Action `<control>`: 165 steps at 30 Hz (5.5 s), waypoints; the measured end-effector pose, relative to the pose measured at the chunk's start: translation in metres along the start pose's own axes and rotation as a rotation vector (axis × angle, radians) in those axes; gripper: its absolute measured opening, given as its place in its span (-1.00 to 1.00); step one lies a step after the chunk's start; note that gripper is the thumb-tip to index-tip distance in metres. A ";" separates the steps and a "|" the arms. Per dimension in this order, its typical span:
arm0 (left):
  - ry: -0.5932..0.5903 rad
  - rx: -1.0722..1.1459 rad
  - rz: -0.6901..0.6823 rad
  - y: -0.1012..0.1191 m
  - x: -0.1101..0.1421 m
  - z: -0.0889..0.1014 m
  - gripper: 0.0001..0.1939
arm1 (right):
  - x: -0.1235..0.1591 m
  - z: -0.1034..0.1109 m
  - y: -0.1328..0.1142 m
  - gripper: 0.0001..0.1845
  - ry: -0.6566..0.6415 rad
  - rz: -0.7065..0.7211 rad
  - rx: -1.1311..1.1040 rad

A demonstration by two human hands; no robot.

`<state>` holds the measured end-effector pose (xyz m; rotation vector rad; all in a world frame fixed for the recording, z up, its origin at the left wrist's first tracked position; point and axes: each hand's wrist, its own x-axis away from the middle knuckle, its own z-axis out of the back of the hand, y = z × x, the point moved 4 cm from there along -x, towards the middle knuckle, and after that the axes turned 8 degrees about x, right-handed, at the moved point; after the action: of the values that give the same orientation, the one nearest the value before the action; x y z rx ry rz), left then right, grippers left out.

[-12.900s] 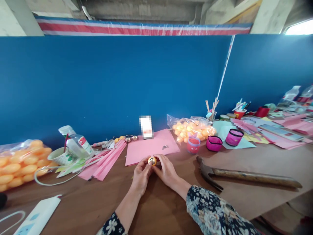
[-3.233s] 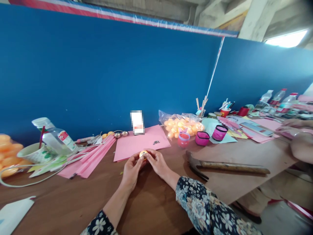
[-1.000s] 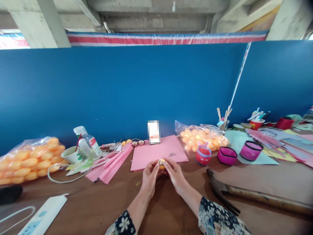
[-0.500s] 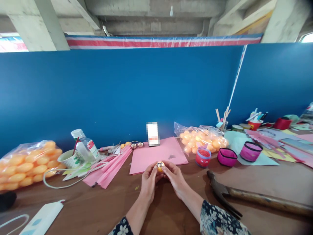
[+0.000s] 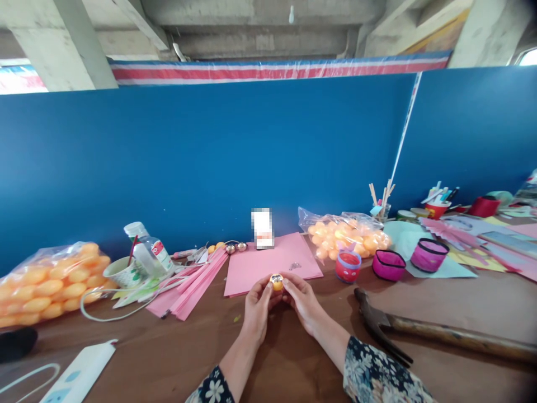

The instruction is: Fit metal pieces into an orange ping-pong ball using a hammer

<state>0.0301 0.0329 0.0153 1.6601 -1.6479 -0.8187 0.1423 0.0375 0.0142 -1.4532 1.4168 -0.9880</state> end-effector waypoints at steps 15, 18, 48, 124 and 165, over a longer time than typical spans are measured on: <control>-0.023 -0.065 -0.026 -0.001 -0.001 0.001 -0.63 | -0.001 0.002 -0.001 -0.65 0.012 0.020 0.016; -0.021 -0.056 -0.025 0.001 0.001 -0.001 -0.63 | 0.000 0.000 -0.002 -0.64 0.007 0.008 -0.011; -0.040 -0.076 -0.064 0.003 -0.001 -0.003 -0.56 | 0.001 -0.004 -0.008 -0.65 -0.025 0.206 0.166; 0.033 -0.041 -0.048 -0.003 -0.008 0.006 -0.51 | -0.017 0.016 -0.005 -0.66 0.072 0.289 0.600; 0.052 0.100 -0.008 -0.005 -0.011 0.008 -0.55 | -0.012 0.009 -0.004 -0.71 0.003 0.048 0.273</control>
<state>0.0268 0.0438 0.0061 1.7425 -1.6709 -0.7018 0.1516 0.0495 0.0159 -1.2126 1.2572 -1.1063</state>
